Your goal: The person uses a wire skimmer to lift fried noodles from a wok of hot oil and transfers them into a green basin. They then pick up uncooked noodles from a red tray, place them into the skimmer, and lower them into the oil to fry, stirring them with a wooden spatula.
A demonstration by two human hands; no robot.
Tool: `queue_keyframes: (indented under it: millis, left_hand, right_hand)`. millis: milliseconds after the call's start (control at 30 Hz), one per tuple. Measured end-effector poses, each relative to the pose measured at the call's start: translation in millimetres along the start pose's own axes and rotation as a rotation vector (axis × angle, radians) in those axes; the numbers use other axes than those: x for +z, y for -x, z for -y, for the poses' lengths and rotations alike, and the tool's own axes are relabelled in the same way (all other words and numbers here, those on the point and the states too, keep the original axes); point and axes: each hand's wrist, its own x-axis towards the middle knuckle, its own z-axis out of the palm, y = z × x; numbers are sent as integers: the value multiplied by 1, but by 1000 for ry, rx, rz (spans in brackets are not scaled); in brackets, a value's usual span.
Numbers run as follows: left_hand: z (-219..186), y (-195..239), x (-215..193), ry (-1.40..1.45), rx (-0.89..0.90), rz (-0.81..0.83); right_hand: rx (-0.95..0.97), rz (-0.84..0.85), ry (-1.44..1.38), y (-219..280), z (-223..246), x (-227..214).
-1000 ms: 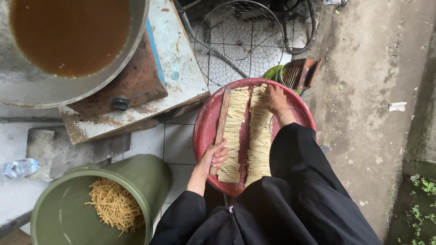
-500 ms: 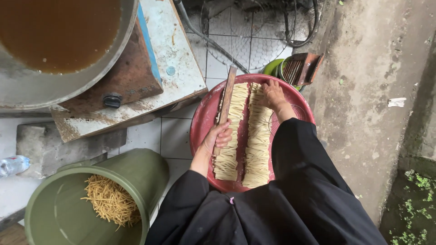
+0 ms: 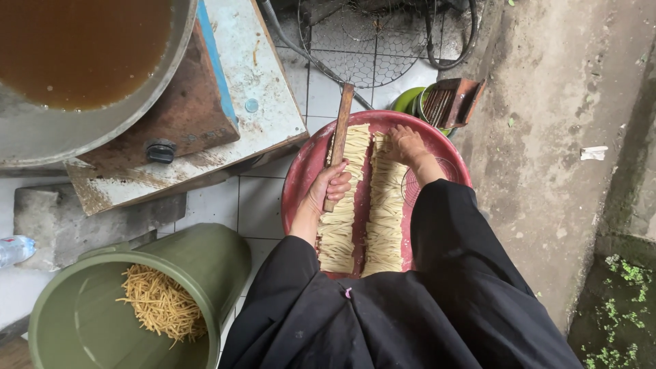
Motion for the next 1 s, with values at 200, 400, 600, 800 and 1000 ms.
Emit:
queue_keyframes:
  millis: [200, 400, 600, 800, 1000]
  left_hand:
    - [0, 3, 9, 2, 0, -15]
    - [-4, 5, 17, 34, -1, 6]
    - [-3, 2, 8, 35, -9, -15]
    - [-8, 10, 19, 28, -12, -29]
    - [-2, 2, -3, 49, -15, -23]
  right_hand:
    - [23, 63, -66, -13, -8, 7]
    - [53, 126, -95, -34, -13, 39]
    - [-50, 93, -62, -59, -20, 77]
    - [-131, -62, 37, -57, -35, 135]
    - [-109, -48, -2, -40, -24, 81]
